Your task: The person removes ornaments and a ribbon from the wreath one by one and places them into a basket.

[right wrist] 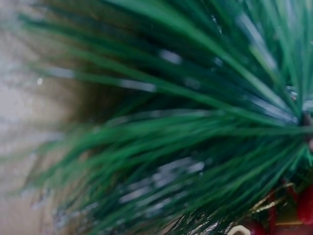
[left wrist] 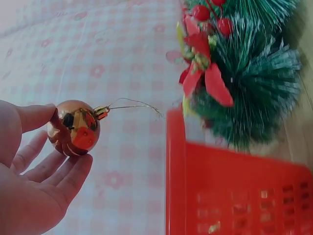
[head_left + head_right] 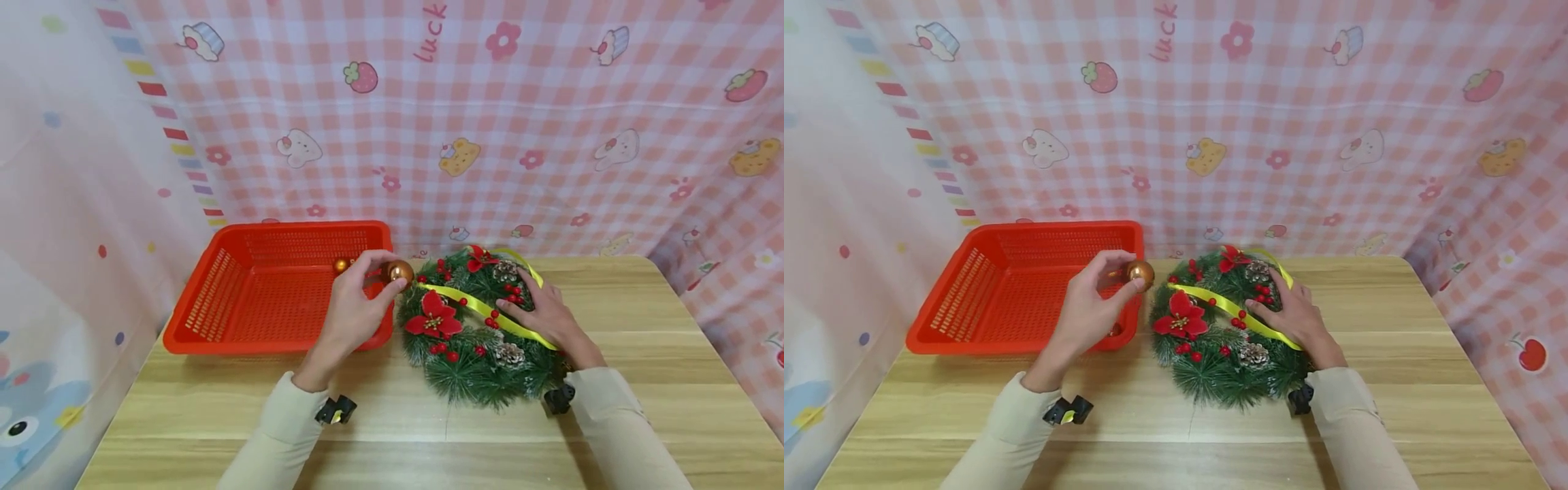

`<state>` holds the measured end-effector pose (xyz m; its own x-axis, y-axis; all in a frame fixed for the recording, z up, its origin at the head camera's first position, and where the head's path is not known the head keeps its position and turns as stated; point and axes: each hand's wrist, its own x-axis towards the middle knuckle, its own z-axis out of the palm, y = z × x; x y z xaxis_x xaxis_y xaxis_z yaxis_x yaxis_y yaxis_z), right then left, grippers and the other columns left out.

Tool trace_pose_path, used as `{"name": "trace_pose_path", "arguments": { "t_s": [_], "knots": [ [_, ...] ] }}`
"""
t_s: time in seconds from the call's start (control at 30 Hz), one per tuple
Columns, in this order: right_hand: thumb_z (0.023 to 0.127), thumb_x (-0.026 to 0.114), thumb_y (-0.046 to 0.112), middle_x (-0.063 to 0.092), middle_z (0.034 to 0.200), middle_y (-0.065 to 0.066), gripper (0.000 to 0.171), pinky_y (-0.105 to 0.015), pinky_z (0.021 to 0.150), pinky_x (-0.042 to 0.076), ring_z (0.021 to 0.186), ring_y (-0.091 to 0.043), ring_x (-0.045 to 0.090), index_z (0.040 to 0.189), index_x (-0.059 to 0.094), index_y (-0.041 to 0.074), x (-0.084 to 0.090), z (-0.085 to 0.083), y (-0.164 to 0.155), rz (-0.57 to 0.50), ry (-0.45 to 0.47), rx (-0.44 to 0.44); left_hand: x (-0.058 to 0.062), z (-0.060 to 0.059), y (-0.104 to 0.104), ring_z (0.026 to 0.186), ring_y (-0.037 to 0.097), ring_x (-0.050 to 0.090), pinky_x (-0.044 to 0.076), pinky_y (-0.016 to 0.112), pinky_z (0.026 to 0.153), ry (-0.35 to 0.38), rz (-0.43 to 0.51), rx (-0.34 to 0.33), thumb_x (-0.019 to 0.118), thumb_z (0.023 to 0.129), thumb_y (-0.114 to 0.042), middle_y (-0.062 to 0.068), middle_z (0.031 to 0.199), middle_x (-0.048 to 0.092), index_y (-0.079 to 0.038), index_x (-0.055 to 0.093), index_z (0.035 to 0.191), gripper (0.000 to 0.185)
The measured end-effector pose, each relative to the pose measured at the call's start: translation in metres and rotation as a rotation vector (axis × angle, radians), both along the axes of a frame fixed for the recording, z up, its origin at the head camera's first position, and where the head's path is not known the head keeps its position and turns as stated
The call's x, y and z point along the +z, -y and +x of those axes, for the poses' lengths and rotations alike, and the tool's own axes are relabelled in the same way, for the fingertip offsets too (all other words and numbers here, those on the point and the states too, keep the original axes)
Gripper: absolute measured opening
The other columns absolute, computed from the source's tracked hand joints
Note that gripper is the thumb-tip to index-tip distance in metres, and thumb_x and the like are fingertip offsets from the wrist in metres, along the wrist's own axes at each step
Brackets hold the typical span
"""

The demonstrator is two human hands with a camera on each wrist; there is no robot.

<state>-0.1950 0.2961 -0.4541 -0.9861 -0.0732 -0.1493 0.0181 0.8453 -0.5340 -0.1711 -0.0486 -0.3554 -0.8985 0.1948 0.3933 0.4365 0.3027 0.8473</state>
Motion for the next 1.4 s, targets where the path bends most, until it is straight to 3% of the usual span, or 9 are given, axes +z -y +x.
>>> {"name": "trace_pose_path", "arguments": {
  "t_s": [0.27,0.77,1.4],
  "knots": [
    [0.092,0.048,0.069,0.001,0.158,-0.037,0.096,-0.08,0.098,0.024,0.141,-0.061,0.007,0.161,0.004,0.018,0.0,0.0,0.0,-0.007,0.012,0.0,-0.003,0.005,0.036,0.11,0.022,0.064,0.054,0.036,0.093,0.016,-0.003,0.097,0.074,0.089,-0.009,0.006,0.117,0.067,-0.01,0.061,0.122,0.035],
    [0.092,0.047,0.07,-0.001,0.158,-0.037,0.097,-0.081,0.096,0.025,0.14,-0.063,0.006,0.161,0.001,0.019,0.002,0.0,0.0,-0.006,0.027,0.002,-0.03,0.003,0.077,0.117,0.025,0.061,0.051,0.043,0.098,0.077,-0.052,0.208,0.073,0.09,-0.011,0.009,0.121,0.065,-0.007,0.06,0.122,0.034],
    [0.092,0.049,0.069,0.002,0.158,-0.037,0.097,-0.081,0.096,0.025,0.14,-0.062,0.009,0.161,0.003,0.019,0.0,0.0,0.0,-0.014,0.011,0.001,-0.04,-0.005,0.09,0.12,0.026,0.058,0.05,0.044,0.099,0.13,-0.115,0.245,0.07,0.093,-0.015,0.011,0.125,0.062,-0.006,0.057,0.125,0.035]
  ]
}}
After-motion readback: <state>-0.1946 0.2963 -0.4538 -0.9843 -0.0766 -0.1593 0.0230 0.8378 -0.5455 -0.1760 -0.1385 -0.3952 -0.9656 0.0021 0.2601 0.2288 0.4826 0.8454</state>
